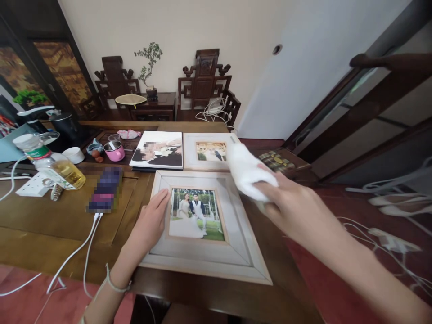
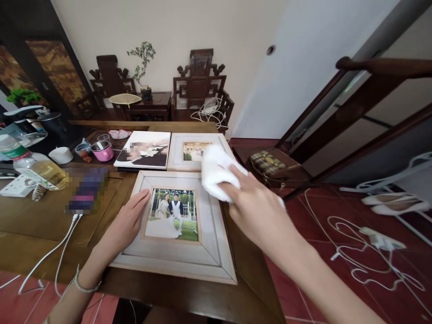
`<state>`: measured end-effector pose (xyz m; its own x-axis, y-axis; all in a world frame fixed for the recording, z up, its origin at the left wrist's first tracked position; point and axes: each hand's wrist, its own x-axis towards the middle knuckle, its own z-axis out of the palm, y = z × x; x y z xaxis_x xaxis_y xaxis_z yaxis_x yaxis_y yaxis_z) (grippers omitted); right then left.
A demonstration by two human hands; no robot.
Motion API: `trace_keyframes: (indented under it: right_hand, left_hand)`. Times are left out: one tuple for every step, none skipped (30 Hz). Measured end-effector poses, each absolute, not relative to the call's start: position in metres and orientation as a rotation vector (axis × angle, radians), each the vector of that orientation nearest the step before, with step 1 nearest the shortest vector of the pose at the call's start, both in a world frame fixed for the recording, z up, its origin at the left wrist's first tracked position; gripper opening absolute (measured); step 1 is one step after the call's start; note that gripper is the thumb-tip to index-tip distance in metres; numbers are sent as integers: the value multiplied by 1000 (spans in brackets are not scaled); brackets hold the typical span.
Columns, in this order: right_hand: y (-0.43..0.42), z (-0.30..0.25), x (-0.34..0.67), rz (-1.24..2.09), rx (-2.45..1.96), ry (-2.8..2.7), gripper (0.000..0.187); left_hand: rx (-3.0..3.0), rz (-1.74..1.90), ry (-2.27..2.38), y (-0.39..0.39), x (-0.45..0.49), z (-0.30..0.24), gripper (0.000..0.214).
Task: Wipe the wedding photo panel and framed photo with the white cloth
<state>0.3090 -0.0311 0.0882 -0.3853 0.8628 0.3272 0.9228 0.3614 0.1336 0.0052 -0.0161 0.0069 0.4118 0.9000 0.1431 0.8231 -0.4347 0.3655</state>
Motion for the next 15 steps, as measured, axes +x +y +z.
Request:
trace_keyframes:
  right_hand:
    - [-21,86,302,-469,-1551,-2451,48]
    - [-11,82,294,-469,-1499,-2506,49]
    - [-3,76,286,-441,-1460,-2569,52]
    - [5,70,278,-401,-1442,-2617,55]
    - [11,64,271,-356,-1452,-2639,57]
    - [16,58,266,-321,-1466,-2637,58]
    - [20,53,263,-295,-1475,-2630,59]
    - [21,49,261,-276,-1473,-2629,60]
    - [19,46,260,-260,-1462,-2636,60]
    - [15,44,260,-244,-1445,-2650,62]
    - [7,43,261,-221,-1422,-2674,62]
    - [-4,43,262,-188,-1397,-2703,62]
    - [-17,42,263,-137,-1366,-2734,61]
    - [-33,42,263,-73,-1332,-2764,58]
    - [-50,42,263,-6,-1286,-2780,52]
  left_hand:
    - [2431,481,1509,-16,5,6,63]
    - [2434,502,1502,-16,5,5,63]
    - [2438,527,1494,-15,4,4,63]
    - [2443,553,1486,-15,4,2,63]
    - [2448,574,1477,-14,4,1,63]
    - [2453,590,1470,-14,4,0,62]
    - [2454,599,1467,-13,4,-1,61]
    - [2455,603,1467,-13,4,-2,60]
    - [2455,602,1467,-13,4,-3,59]
    - [2455,599,1468,-13,4,-3,58]
    - [2456,593,1470,-13,4,-3,57]
    - [2456,589,1473,-12,4,-3,56]
    - [2458,586,1475,-12,4,-3,55]
    - [2460,586,1475,-12,4,-3,55]
    - [2463,587,1473,-13,4,-2,55]
